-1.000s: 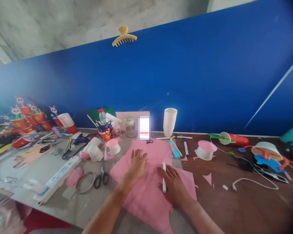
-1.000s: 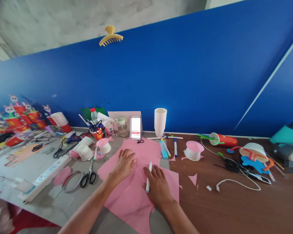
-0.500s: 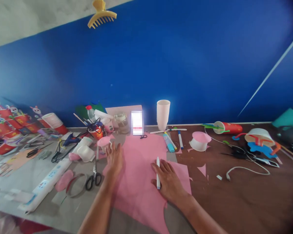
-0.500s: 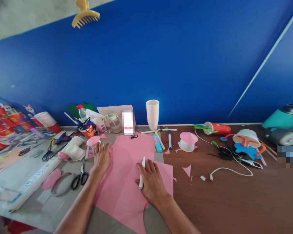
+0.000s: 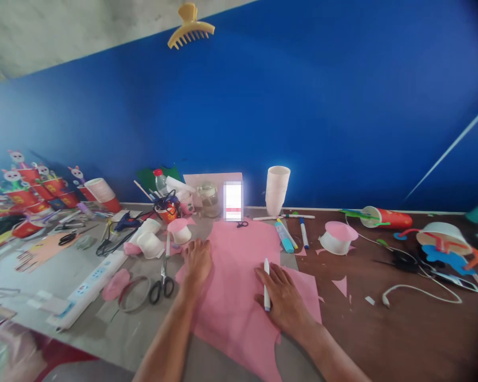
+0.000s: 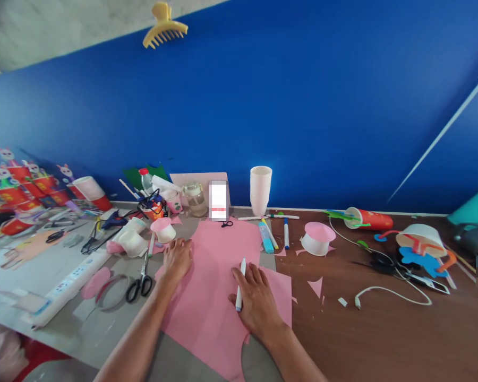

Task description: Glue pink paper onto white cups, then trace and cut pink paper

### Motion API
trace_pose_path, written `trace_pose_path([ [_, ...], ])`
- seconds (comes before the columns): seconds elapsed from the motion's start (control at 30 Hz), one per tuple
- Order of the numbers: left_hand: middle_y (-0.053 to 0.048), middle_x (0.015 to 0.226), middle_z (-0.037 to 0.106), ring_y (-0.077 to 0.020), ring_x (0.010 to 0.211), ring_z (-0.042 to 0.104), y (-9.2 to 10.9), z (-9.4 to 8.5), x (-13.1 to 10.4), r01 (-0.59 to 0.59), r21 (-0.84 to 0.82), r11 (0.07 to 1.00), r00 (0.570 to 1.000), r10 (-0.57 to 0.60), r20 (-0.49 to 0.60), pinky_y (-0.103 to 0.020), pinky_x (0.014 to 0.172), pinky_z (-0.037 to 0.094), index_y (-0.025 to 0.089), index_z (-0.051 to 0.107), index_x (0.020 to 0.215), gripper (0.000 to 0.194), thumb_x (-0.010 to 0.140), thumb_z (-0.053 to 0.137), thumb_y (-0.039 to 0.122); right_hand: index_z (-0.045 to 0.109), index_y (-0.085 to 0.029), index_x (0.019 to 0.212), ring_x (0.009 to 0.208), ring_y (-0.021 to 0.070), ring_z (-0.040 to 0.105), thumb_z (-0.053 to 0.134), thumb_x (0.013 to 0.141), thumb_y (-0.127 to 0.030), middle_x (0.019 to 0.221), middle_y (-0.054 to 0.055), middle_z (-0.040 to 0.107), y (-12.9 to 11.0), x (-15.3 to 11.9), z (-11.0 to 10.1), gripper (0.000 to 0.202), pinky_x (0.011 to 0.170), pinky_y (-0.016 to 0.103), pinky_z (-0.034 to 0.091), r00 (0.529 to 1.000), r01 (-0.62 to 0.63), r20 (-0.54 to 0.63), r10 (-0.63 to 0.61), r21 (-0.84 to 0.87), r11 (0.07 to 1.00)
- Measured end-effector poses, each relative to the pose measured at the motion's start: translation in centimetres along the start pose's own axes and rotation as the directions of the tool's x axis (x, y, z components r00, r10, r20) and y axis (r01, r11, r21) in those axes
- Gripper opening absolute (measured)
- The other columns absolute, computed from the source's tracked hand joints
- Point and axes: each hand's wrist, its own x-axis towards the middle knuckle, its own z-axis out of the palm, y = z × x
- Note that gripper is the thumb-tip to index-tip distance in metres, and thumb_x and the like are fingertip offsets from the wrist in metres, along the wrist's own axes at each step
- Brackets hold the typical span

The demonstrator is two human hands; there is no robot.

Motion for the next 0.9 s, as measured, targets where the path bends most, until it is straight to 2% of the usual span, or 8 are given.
trace_pose_path([
  [0.13,-0.013,0.114,0.064,-0.0319,0.115,0.052,-0.5,0.2,0.1,0.009,-0.014,1.000,1.000,-0.010,-0.028,-0.049,0.097,0.042,0.022,0.068,0.109,0.034,0.089,0.043,0.011,0.053,-0.018,0.135,0.129,0.0366,0.048,0.058,0.085,-0.022,0.132,0.017,0.060,0.3,-0.1,0.6,0.050,0.105,0.054,0.041,1.000,0.012,-0.022,-0.012,-0.010,1.000],
  [0.27,-0.012,0.118,0.064,-0.0319,0.118,0.051,0.2,0.5,0.1,-0.038,-0.061,0.997,0.998,0.035,-0.046,-0.052,0.105,0.037,0.022,0.068,0.109,0.030,0.091,0.045,0.016,0.053,-0.017,0.135,0.129,0.0368,0.049,0.057,0.085,-0.022,0.132,0.017,0.060,0.6,-0.2,1.0,0.051,0.104,0.054,0.041,0.999,0.022,-0.045,-0.023,-0.022,1.000],
  [0.4,-0.008,0.121,0.064,-0.0239,0.116,0.054,1.6,0.9,-0.3,-0.180,-0.137,0.974,0.984,0.178,-0.023,-0.039,0.103,0.041,0.024,0.067,0.110,0.030,0.094,0.043,0.018,0.053,-0.018,0.135,0.129,0.0368,0.049,0.057,0.086,-0.024,0.134,0.017,0.060,0.6,-0.2,1.0,0.049,0.105,0.053,0.041,0.999,0.026,-0.037,-0.028,-0.042,0.999],
  [0.5,-0.006,0.115,0.066,-0.0221,0.114,0.056,2.4,1.0,-0.6,-0.246,-0.180,0.952,0.969,0.248,-0.011,-0.038,0.103,0.041,0.023,0.068,0.105,0.028,0.094,0.042,0.019,0.053,-0.016,0.136,0.130,0.0372,0.049,0.056,0.088,-0.026,0.134,0.018,0.059,0.6,-0.1,0.8,0.049,0.105,0.054,0.041,1.000,0.026,-0.008,-0.027,-0.039,0.999],
  [0.67,-0.007,0.116,0.065,-0.0228,0.113,0.056,2.4,0.8,-1.0,-0.280,-0.216,0.936,0.958,0.287,0.005,-0.038,0.101,0.041,0.023,0.066,0.104,0.024,0.091,0.047,0.019,0.053,-0.017,0.136,0.131,0.0365,0.048,0.054,0.088,-0.026,0.135,0.016,0.060,0.7,-0.1,0.6,0.049,0.106,0.053,0.042,1.000,0.021,0.012,-0.021,-0.035,0.999],
  [0.9,-0.008,0.119,0.063,-0.0240,0.112,0.056,1.7,0.8,-0.9,-0.306,-0.252,0.918,0.948,0.319,0.013,-0.037,0.097,0.044,0.022,0.066,0.107,0.026,0.090,0.047,0.020,0.054,-0.018,0.136,0.129,0.0358,0.050,0.057,0.089,-0.028,0.134,0.016,0.061,1.1,-0.4,1.2,0.049,0.105,0.051,0.044,0.998,0.048,-0.038,-0.050,-0.051,0.998],
])
